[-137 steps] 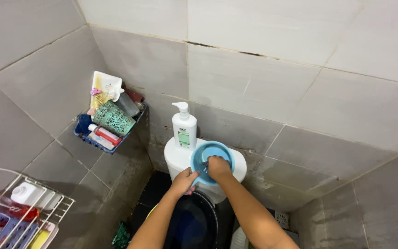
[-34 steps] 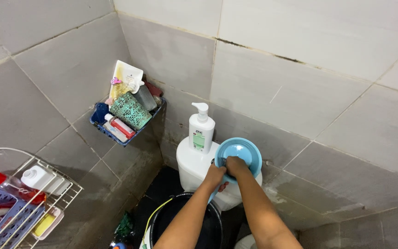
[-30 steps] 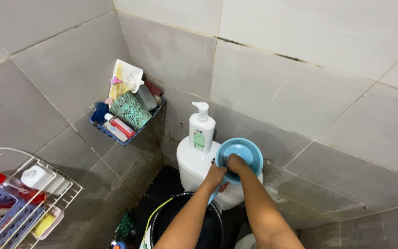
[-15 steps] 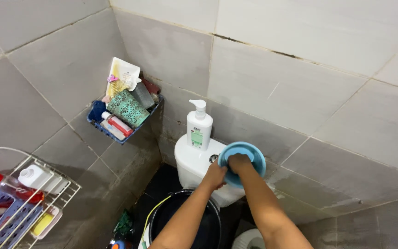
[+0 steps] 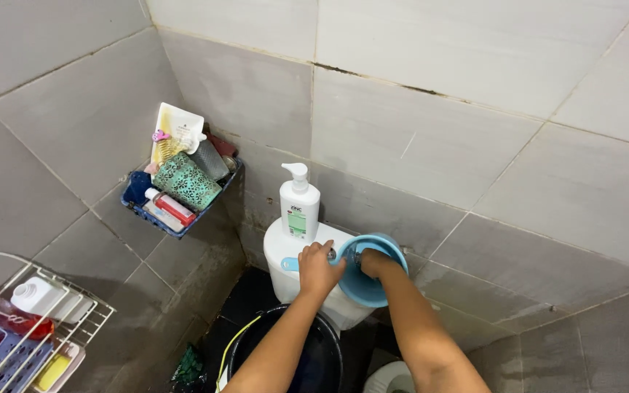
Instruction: The person scrubs a blue cloth in a black bucket of soapy water, then uses a blue plastic scoop to repeatedly transfer water from a large grey basin into the bucket. They then use a steel wool pad to scrub the inside of the scoop over the bucket.
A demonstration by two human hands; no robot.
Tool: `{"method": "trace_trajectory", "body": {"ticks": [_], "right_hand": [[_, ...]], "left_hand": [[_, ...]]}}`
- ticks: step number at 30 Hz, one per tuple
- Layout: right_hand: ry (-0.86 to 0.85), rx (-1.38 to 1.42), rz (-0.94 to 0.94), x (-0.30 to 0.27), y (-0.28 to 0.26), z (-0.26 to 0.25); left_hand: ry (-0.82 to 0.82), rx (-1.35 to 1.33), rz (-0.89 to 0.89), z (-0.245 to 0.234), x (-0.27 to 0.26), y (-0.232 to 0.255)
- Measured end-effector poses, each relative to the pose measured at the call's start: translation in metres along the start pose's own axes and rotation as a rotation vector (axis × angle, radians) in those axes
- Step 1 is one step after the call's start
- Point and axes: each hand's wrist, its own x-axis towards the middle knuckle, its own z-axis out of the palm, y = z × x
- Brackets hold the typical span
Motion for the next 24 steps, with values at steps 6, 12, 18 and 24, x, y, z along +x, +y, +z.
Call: {"method": "trace_trajectory", "body": {"ticks": [6, 12, 18, 24], "right_hand": [[-0.060, 0.049, 0.092, -0.019, 0.002, -0.020], [-0.084, 0.167, 0.109, 0.008, 0.034, 0.003], [-0.073, 0.210, 0.061, 0.018, 0.046, 0.017], [0.361, 0.237, 0.127, 0.051, 0.069, 0.049]], "left_hand": [[0.260, 0.084, 0.208, -0.021, -0.028, 0.037], [-0.009, 0.012, -0.027, 0.045, -0.065, 0.007], [-0.211, -0.834, -0.320, 0.034, -0.051, 0.045], [-0.360, -1.033, -0.464, 0.065, -0.021, 0.032]]}}
